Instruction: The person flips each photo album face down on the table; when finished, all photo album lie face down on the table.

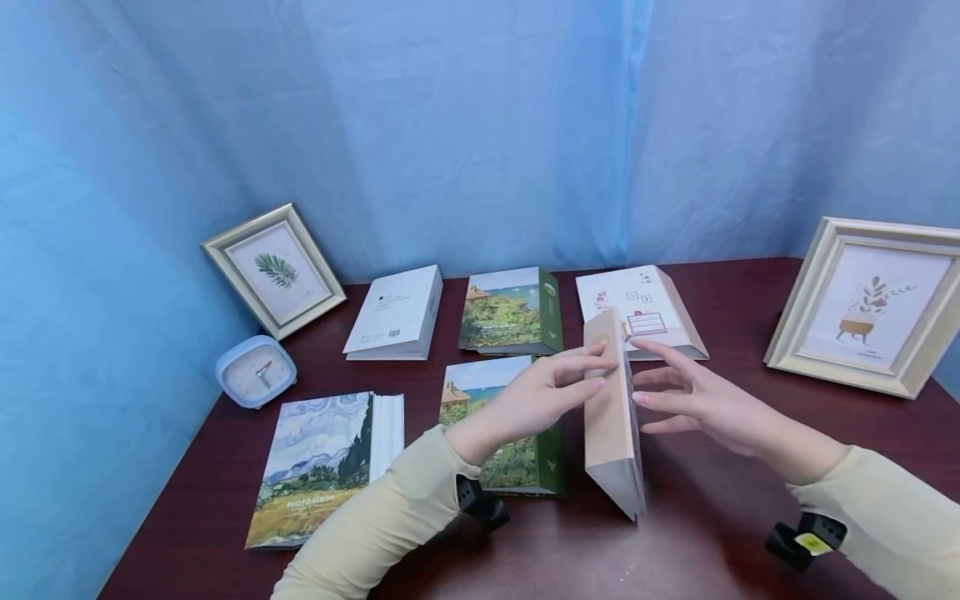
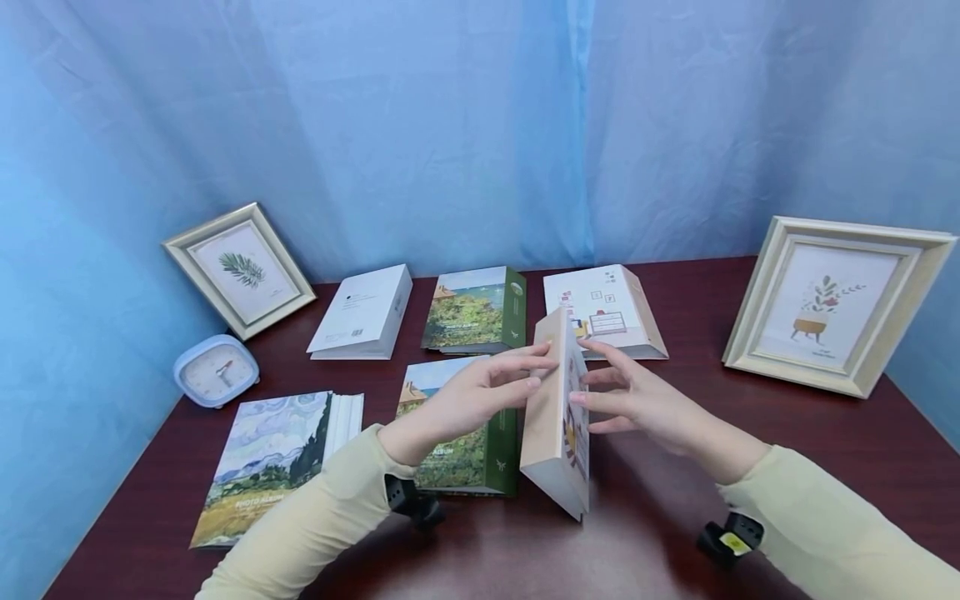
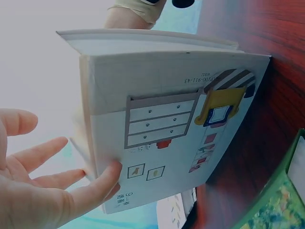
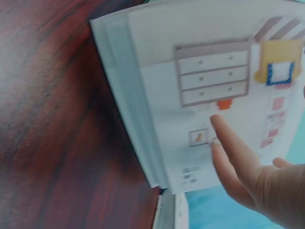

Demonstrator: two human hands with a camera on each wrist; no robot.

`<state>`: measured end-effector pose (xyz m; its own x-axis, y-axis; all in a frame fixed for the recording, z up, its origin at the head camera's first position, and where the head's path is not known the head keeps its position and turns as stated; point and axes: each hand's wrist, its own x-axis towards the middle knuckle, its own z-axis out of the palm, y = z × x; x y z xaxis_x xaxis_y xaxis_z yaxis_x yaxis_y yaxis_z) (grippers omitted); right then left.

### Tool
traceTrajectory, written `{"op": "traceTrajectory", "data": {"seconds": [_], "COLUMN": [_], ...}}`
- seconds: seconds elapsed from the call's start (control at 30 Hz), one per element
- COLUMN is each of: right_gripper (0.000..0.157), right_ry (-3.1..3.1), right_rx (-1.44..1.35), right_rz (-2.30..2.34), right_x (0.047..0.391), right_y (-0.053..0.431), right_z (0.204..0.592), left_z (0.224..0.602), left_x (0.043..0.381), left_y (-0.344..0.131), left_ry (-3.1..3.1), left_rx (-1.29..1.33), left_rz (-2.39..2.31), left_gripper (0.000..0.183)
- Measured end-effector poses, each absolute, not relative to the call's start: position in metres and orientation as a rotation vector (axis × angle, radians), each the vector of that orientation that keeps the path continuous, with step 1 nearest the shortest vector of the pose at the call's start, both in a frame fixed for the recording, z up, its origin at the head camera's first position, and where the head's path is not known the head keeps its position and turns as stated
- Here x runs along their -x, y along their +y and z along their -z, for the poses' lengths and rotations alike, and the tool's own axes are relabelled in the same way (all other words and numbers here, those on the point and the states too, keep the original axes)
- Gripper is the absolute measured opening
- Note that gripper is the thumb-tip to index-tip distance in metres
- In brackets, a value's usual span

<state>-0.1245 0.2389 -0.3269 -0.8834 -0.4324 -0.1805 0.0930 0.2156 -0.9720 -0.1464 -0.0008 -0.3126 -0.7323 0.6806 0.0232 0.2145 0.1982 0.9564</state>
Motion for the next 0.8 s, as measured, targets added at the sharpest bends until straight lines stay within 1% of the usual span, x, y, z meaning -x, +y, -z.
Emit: {"op": "traceTrajectory", "data": {"seconds": [0.2,0.4,0.53,0.67,0.8], "right_gripper": [0.079,0.077,0.074,0.073,0.072], "right_ry": [2.113,2.095,2.066,2.023,1.949], "right_rx": [0.311,0.321,0.284,0.274,0.31], "right_rz": [1.695,1.718,1.751,1.778,1.801], "right_x": [0.119,0.117,0.116,0.115,0.117], "right_y": [0.237,0.242,0.251,0.261,0.274], "right_z": [0.32,0.323,0.328,0.336,0.345], "left_z": [0.313,0.32,0.329,0.338,0.343], "left_x": [0.144,0.143,0.143,0.142,0.141], "left_y": [0.005,0.008,0.013,0.019,0.022], "left_ry": [2.069,2.088,2.064,2.009,1.998], "left_rx": [-0.866,-0.937,-0.931,-0.89,-0.877], "left_rz": [-1.574,-1.57,-1.598,-1.663,-1.616], "left_gripper": [0.036,0.034,0.033,0.038,0.042]}}
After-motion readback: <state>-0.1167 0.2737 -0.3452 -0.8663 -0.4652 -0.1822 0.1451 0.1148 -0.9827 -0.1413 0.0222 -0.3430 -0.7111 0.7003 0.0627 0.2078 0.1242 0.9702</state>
